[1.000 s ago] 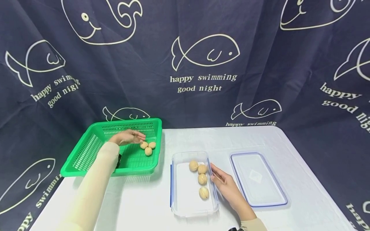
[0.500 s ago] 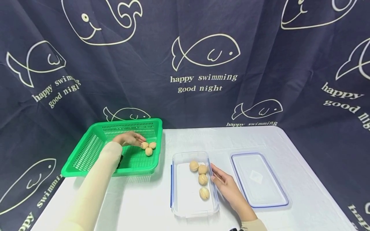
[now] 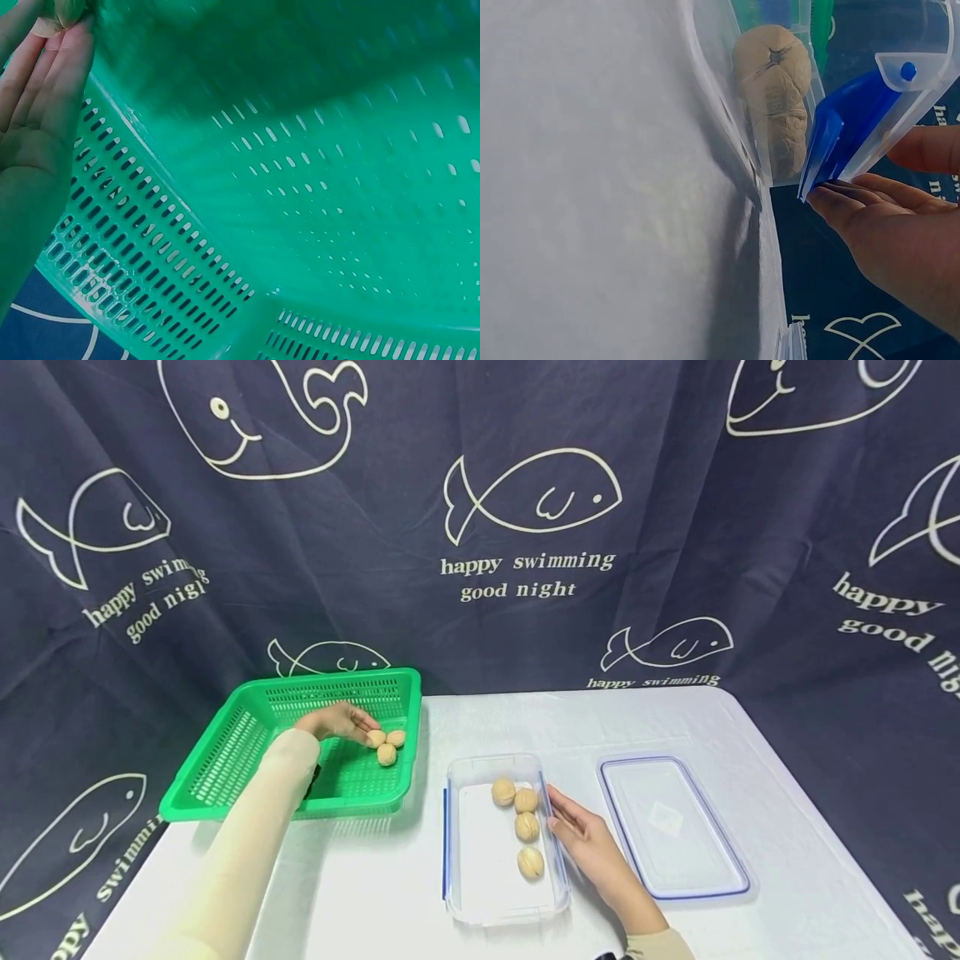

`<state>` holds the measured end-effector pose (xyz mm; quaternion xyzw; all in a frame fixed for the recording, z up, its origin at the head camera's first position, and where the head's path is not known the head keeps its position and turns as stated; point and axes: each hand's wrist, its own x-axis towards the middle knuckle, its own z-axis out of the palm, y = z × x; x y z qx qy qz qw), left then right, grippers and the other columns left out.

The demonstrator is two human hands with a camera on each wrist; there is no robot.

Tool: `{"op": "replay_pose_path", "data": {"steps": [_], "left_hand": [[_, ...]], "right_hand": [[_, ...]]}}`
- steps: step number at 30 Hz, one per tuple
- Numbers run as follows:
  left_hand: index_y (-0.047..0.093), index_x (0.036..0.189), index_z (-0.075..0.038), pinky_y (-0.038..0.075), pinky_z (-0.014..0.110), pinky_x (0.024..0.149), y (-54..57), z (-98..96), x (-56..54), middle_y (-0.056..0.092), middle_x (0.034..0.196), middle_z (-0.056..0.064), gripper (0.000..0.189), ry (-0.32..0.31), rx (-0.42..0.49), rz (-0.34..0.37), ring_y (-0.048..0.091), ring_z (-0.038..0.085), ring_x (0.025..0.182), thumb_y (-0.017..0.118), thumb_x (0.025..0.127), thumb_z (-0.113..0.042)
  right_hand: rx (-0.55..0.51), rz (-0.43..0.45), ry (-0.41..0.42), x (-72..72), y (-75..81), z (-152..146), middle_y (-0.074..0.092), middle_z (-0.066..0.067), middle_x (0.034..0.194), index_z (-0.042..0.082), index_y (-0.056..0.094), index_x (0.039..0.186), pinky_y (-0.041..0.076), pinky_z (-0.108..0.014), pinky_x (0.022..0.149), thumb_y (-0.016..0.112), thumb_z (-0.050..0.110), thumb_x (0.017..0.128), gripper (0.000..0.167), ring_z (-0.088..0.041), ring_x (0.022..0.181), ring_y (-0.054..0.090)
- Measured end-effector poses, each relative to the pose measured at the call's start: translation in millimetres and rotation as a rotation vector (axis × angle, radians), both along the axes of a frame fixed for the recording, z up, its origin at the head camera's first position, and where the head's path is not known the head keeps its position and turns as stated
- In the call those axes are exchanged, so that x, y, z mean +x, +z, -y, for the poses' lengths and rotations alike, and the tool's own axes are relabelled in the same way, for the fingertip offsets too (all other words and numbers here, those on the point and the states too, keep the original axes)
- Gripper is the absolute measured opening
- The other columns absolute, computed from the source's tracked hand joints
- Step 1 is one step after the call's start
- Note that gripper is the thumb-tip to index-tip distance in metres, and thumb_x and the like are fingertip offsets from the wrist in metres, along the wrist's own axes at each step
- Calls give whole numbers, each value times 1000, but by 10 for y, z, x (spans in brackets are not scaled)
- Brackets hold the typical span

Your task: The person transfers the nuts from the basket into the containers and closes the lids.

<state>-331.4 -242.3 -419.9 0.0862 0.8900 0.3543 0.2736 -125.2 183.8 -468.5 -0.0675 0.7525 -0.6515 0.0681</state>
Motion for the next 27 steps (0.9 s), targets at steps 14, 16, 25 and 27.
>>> {"op": "replay_pose_path", "data": {"steps": [14, 16, 25, 27], "left_hand": [[67, 120, -3, 43, 49, 102, 158, 37, 33, 65, 121, 13, 37, 94, 123, -119, 54, 32, 120, 74, 85, -13], [66, 121, -4, 41, 52, 103, 228, 23, 59, 63, 124, 14, 37, 104, 147, -124, 53, 33, 121, 74, 86, -13], [65, 125, -7, 40, 52, 104, 419, -25, 133, 59, 130, 13, 39, 128, 194, -139, 49, 32, 125, 72, 87, -14], [65, 125, -8, 40, 51, 104, 441, -44, 156, 60, 130, 12, 39, 134, 205, -149, 49, 32, 125, 72, 87, -13]], "right_hand": [[22, 5, -7, 0, -19, -4, 33, -18, 150, -4, 36, 145, 32, -7, 98, 56, 16, 98, 55, -27, 135, 31], [31, 2, -7, -2, -21, -6, 34, -17, 150, -4, 36, 145, 32, -7, 97, 56, 17, 98, 55, -26, 135, 32], [38, 5, -8, -16, -10, 5, 33, -16, 151, -3, 35, 146, 30, -9, 99, 55, 15, 98, 54, -28, 137, 30], [41, 11, -10, -14, -21, 0, 33, -16, 151, -3, 35, 146, 31, -8, 98, 55, 15, 98, 54, -28, 137, 30]]}}
